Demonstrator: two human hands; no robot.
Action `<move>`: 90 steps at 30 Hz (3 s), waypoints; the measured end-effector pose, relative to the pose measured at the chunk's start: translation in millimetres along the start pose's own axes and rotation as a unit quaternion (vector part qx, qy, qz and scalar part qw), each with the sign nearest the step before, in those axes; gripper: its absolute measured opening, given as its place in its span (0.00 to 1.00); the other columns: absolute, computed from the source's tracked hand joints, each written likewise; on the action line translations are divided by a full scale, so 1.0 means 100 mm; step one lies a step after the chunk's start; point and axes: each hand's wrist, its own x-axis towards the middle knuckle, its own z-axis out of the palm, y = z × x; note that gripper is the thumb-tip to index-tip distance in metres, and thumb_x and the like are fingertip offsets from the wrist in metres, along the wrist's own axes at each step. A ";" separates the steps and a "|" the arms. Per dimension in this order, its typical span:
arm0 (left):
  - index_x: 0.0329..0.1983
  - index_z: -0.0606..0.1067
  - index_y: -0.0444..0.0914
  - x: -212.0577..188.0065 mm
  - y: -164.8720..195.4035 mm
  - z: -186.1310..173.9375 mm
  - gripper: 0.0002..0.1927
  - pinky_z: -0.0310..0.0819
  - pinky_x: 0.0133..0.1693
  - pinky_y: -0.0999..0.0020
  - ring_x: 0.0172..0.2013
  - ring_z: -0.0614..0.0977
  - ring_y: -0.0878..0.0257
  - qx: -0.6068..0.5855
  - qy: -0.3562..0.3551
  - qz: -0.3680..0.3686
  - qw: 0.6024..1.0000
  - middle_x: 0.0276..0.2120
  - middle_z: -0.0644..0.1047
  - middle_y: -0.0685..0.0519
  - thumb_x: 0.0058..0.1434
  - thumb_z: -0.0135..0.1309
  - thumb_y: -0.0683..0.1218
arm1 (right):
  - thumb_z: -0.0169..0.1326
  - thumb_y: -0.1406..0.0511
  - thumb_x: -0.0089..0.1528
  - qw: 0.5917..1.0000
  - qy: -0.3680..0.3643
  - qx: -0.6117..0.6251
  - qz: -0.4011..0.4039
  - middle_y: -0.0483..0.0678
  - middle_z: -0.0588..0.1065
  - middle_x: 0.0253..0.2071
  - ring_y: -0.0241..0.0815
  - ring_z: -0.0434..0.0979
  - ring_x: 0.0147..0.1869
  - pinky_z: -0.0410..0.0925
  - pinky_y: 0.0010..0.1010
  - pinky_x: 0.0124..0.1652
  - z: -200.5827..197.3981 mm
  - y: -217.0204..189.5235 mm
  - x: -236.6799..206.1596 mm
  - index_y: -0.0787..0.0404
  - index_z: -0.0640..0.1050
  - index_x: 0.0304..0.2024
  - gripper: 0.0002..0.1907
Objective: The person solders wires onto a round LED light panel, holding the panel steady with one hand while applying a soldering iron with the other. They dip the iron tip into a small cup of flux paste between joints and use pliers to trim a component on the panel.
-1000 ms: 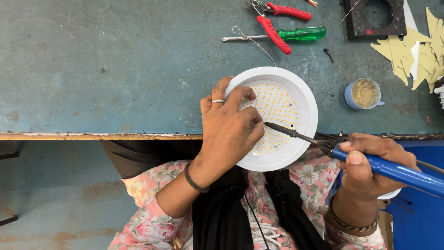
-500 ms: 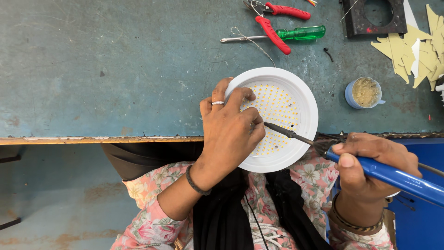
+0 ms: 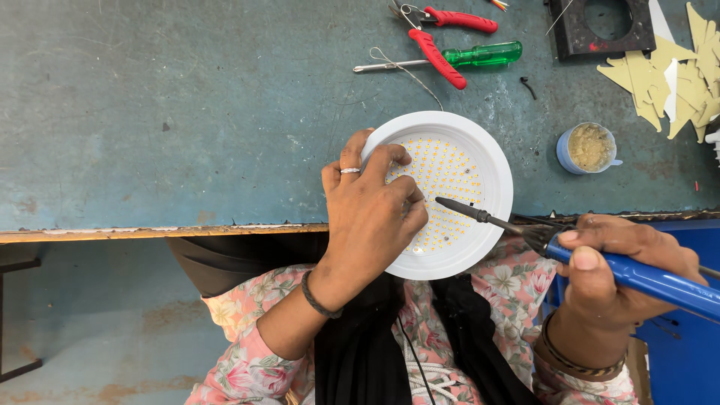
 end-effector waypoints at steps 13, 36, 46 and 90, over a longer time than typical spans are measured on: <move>0.24 0.81 0.43 0.00 0.02 -0.02 0.03 0.57 0.49 0.48 0.64 0.66 0.44 -0.005 0.006 0.001 1.000 0.50 0.77 0.54 0.45 0.64 0.45 | 0.62 0.61 0.65 0.998 -0.062 0.020 0.015 0.54 0.78 0.29 0.39 0.79 0.27 0.74 0.23 0.32 0.10 -0.10 0.20 0.69 0.75 0.34 0.16; 0.23 0.81 0.44 0.01 0.03 -0.02 0.04 0.56 0.50 0.48 0.64 0.67 0.43 -0.002 -0.002 0.002 1.000 0.49 0.76 0.54 0.43 0.65 0.46 | 0.63 0.63 0.67 0.999 -0.011 0.050 -0.002 0.56 0.78 0.31 0.40 0.80 0.29 0.76 0.29 0.36 0.11 -0.09 0.16 0.66 0.68 0.40 0.17; 0.23 0.80 0.44 0.00 0.03 -0.01 0.04 0.56 0.50 0.48 0.64 0.68 0.44 -0.004 0.004 0.006 1.000 0.49 0.76 0.54 0.45 0.65 0.46 | 0.60 0.65 0.64 0.995 0.071 0.061 0.033 0.60 0.76 0.33 0.38 0.75 0.24 0.69 0.30 0.23 -0.04 0.22 -0.04 0.66 0.68 0.44 0.15; 0.45 0.77 0.41 0.22 -0.30 -0.27 0.14 0.64 0.59 0.46 0.63 0.71 0.44 0.013 0.039 0.056 0.998 0.55 0.76 0.49 0.54 0.60 0.40 | 0.39 0.84 0.56 0.974 -0.123 0.181 0.060 0.64 0.60 0.76 0.54 0.59 0.83 0.59 0.38 0.72 1.23 0.27 0.00 0.55 0.58 0.61 0.33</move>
